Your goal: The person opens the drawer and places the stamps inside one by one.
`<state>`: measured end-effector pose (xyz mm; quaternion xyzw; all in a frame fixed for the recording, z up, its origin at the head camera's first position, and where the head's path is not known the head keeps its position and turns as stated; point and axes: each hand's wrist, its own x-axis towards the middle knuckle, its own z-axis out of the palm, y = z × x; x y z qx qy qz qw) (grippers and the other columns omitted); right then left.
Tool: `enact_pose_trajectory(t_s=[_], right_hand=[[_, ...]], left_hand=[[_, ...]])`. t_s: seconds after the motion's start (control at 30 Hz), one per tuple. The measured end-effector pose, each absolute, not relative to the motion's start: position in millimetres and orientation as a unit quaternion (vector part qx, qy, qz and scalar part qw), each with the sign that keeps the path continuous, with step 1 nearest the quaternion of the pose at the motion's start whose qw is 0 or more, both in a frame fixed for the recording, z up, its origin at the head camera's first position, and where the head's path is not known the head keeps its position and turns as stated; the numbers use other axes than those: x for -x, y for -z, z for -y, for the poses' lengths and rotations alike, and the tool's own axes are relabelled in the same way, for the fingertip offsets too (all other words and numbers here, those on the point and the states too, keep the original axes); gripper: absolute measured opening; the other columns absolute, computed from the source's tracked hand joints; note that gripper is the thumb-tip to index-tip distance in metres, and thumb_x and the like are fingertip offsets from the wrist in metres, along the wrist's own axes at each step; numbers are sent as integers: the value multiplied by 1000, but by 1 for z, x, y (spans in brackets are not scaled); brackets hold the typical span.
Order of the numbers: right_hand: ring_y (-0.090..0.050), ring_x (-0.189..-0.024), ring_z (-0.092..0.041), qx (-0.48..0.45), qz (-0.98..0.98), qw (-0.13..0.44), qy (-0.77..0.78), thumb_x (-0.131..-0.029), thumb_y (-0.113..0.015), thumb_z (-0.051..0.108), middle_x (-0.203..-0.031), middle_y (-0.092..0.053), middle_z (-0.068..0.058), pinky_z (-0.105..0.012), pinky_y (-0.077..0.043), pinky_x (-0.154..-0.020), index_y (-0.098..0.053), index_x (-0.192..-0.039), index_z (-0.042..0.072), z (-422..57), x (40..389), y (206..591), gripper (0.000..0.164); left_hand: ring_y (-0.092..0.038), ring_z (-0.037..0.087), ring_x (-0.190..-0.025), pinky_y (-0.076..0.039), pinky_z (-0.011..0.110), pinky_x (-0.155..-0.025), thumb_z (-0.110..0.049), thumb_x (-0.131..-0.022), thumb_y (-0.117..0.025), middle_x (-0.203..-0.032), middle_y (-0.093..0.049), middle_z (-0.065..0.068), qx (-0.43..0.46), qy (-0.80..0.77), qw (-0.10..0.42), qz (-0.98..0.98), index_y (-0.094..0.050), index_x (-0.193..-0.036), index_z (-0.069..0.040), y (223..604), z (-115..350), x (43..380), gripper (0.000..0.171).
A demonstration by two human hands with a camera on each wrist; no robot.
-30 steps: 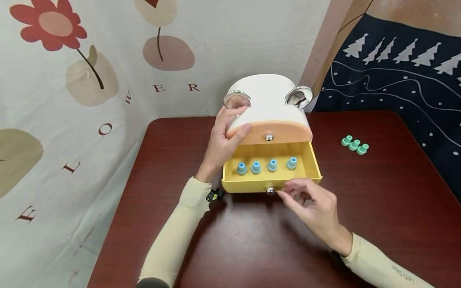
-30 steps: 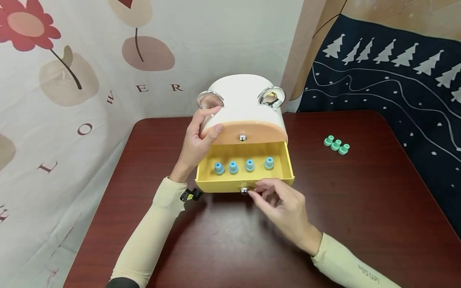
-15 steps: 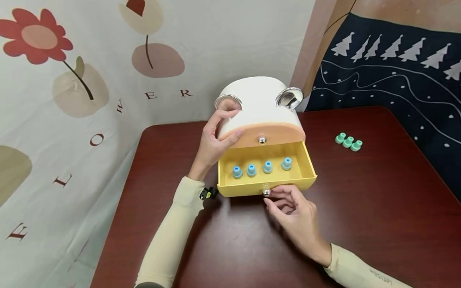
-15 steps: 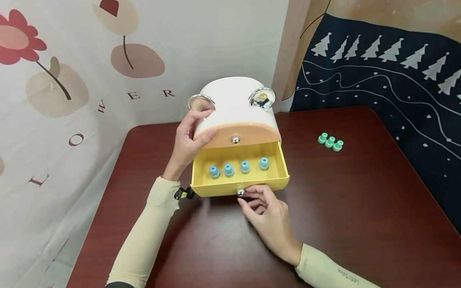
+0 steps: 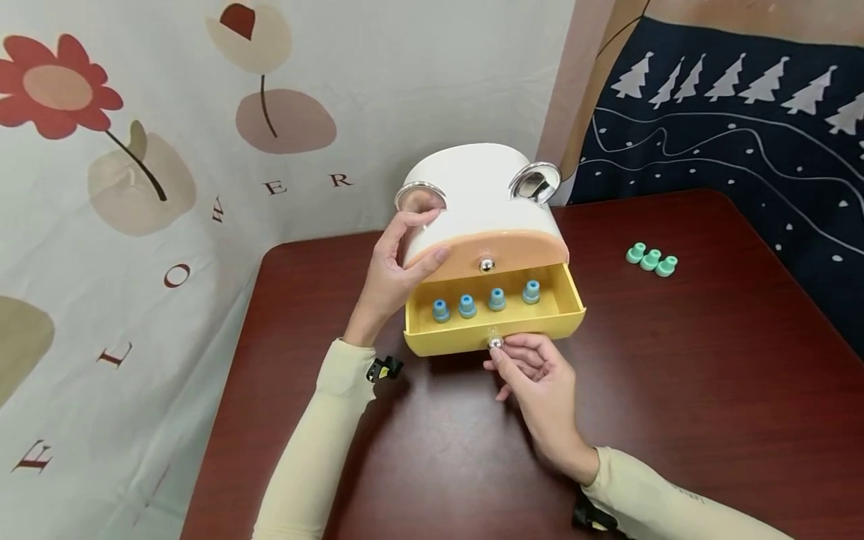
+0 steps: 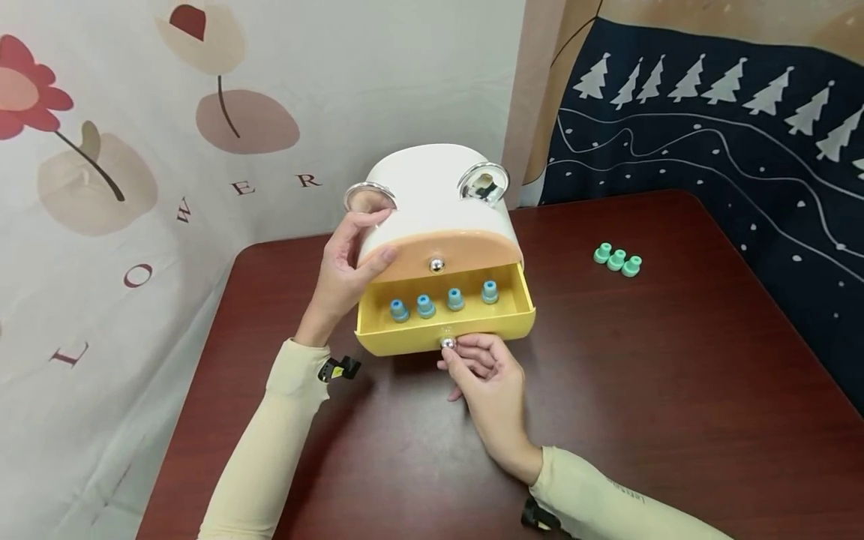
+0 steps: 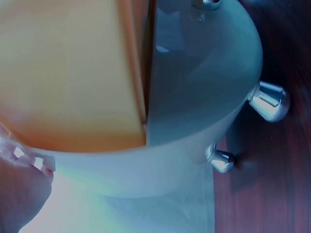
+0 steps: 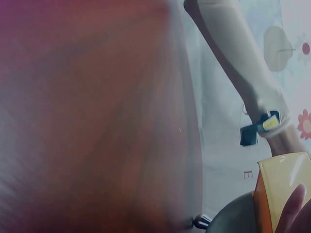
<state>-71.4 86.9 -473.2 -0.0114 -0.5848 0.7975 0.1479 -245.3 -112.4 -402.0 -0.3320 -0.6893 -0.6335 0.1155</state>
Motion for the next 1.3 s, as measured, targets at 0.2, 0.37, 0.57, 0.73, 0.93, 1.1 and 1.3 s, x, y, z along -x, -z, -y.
enact_pose_trajectory(t_s=[0.2,0.37,0.57,0.73,0.93,1.1,1.3], right_hand=[[-79,-80,-29,17,588,142,-796,-98,-78,-6,-103,-78,-23,-29,-54,-46,-67,-116,-9,-86,99,468,22],[-78,-77,-26,29,599,142,-788,-98,-80,-3,-101,-79,-20,-26,-52,-46,-68,-115,-6,-85,115,468,21],[-77,-75,-21,15,598,137,-790,-99,-78,-3,-103,-76,-29,-25,-52,-47,-67,-116,-6,-83,135,465,21],[-77,-74,-24,14,592,150,-792,-98,-78,-4,-93,-79,-13,-25,-52,-47,-64,-111,-7,-84,144,466,19],[-72,-74,-22,32,596,135,-791,-97,-80,-2,-94,-78,-11,-24,-53,-52,-65,-108,-6,-83,145,475,19],[-66,-74,-16,119,602,83,-785,-96,-83,2,-93,-76,-3,-23,-53,-60,-70,-104,-1,-81,143,486,16],[-69,-81,-15,182,571,52,-799,-96,-80,1,-94,-71,-2,-23,-57,-62,-65,-110,-3,-75,139,496,21]], left_hand=[[-59,25,-129,-48,39,-104,-19,-98,-84,-151,-62,1,335,614,105,707,-64,-142,-10,403,116,245,49],[-59,23,-126,-48,38,-100,-2,-94,-84,-151,-60,1,338,592,106,724,-64,-145,-13,404,119,243,57],[-58,22,-125,-46,40,-101,-3,-94,-85,-145,-61,0,332,570,129,741,-67,-148,-17,402,123,240,59],[-57,24,-124,-46,40,-99,-4,-93,-86,-146,-62,2,341,566,137,738,-68,-146,-15,402,121,242,57],[-55,29,-122,-39,43,-103,-1,-84,-92,-145,-64,11,348,563,168,731,-66,-143,-10,403,117,244,65],[-54,31,-126,-32,47,-105,-4,-74,-100,-147,-63,12,367,539,187,735,-62,-145,-8,406,117,246,80],[-54,29,-125,-30,47,-106,-8,-72,-104,-147,-62,9,379,515,186,746,-59,-148,-12,408,119,247,89]])
